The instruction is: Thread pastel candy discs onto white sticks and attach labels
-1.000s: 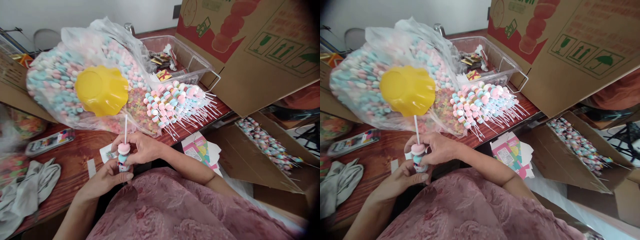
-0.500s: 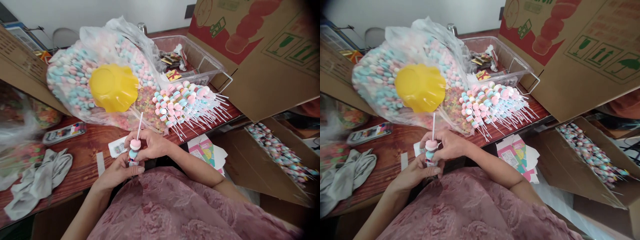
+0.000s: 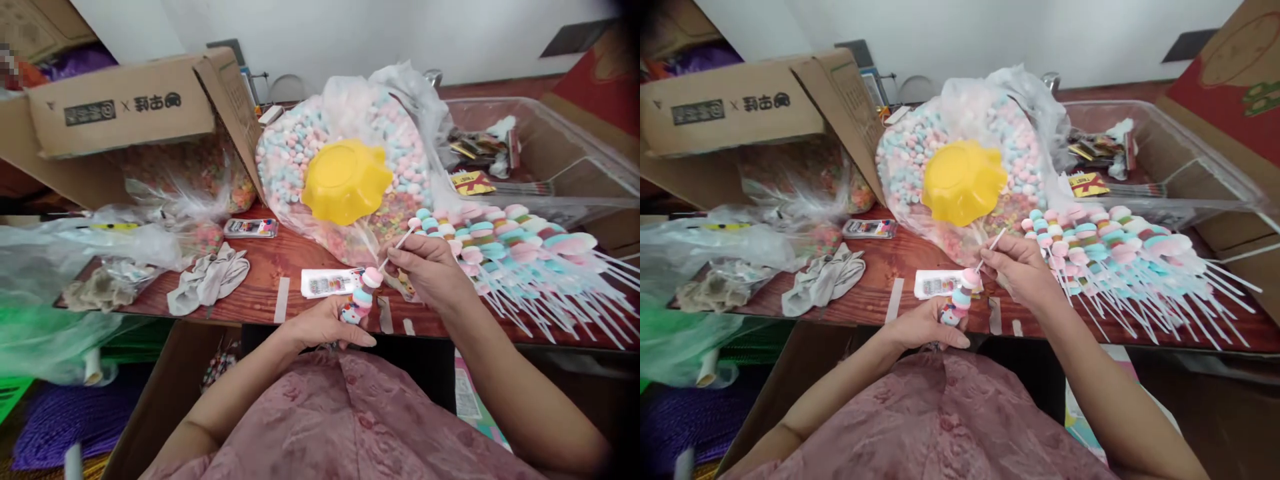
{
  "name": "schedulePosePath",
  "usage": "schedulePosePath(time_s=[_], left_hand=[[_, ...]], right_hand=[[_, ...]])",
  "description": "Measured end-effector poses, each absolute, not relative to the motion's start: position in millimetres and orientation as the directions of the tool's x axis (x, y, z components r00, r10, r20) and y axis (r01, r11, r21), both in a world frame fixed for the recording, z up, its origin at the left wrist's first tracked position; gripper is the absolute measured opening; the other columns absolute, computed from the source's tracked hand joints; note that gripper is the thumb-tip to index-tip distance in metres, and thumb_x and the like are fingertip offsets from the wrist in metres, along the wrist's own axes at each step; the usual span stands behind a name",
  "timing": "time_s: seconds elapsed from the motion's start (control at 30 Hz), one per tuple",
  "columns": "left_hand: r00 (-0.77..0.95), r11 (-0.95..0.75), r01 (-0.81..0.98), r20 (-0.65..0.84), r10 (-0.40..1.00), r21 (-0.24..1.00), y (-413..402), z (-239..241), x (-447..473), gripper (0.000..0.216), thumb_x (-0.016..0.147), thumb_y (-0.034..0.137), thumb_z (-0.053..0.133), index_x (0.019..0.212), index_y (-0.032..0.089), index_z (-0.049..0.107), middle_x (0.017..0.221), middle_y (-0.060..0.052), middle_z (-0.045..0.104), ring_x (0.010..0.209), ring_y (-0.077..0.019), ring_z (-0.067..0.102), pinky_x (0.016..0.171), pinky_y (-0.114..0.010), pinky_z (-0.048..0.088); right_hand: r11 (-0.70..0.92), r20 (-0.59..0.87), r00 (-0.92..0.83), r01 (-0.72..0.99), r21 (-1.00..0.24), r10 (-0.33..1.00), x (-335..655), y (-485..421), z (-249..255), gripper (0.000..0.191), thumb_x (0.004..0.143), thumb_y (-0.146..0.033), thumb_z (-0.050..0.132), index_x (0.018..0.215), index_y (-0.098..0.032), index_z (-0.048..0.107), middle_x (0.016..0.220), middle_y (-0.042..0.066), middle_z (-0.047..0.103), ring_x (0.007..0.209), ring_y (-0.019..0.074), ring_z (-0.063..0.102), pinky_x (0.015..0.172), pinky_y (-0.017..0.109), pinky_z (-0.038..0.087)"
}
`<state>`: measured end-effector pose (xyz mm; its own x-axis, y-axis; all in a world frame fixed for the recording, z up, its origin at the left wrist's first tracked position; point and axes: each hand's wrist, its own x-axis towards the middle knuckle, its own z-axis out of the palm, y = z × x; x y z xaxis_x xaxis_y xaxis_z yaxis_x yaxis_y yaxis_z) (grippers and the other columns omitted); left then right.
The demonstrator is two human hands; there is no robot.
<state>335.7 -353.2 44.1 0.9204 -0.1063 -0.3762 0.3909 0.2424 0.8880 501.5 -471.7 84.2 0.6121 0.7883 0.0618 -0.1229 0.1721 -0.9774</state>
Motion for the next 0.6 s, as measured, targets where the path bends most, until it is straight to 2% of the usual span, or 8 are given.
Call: schedulePosePath(time_s=[0.1,0.27,0.43,0.6], left_hand=[[0.929,0.201,0.369,-0.35,-0.121,0.907,-351.5,43.4,333.9,0.042,0.062,0.039,0.084,0.066,0.018,0.048,0.054,0.009,0.047,0.046,-0.0052,0.039,0.047,-0.021,0.033],[0.969,0.174,0.243,-0.232,-0.084,0.954,-348.2,38.3,331.7,0.044,0.059,0.036,0.086,0.065,0.017,0.046,0.057,0.01,0.042,0.053,-0.0054,0.037,0.053,-0.021,0.032],[0.957,0.233,0.286,-0.291,-0.015,0.929,-347.5,33.1,329.4,0.044,0.057,0.04,0.087,0.068,0.017,0.051,0.06,0.008,0.051,0.054,-0.0073,0.045,0.054,-0.022,0.036],[0.965,0.27,0.233,-0.257,0.058,0.934,-351.6,34.7,332.9,0.042,0.052,0.035,0.09,0.074,0.015,0.06,0.07,0.003,0.059,0.069,-0.0125,0.055,0.067,-0.025,0.042]], right_hand=[[0.177,0.069,0.67,-0.095,-0.979,0.739,497.1,-465.7,87.8,0.025,0.065,-0.04,0.084,0.063,-0.019,0.07,0.052,-0.001,0.057,0.047,0.0086,0.047,0.044,0.022,0.037],[0.204,0.106,0.745,-0.041,-0.978,0.659,496.9,-462.1,90.2,0.02,0.067,-0.032,0.083,0.065,-0.02,0.068,0.053,-0.003,0.054,0.045,0.0083,0.046,0.042,0.022,0.036],[0.263,0.215,0.783,0.069,-0.962,0.583,496.8,-466.2,93.5,0.013,0.068,-0.025,0.081,0.068,-0.021,0.069,0.058,-0.003,0.058,0.049,0.0084,0.048,0.045,0.022,0.039],[0.139,0.245,0.723,0.204,-0.969,0.645,486.3,-475.8,93.6,0.007,0.077,-0.024,0.076,0.075,-0.022,0.07,0.062,-0.003,0.061,0.054,0.0103,0.053,0.048,0.023,0.042]])
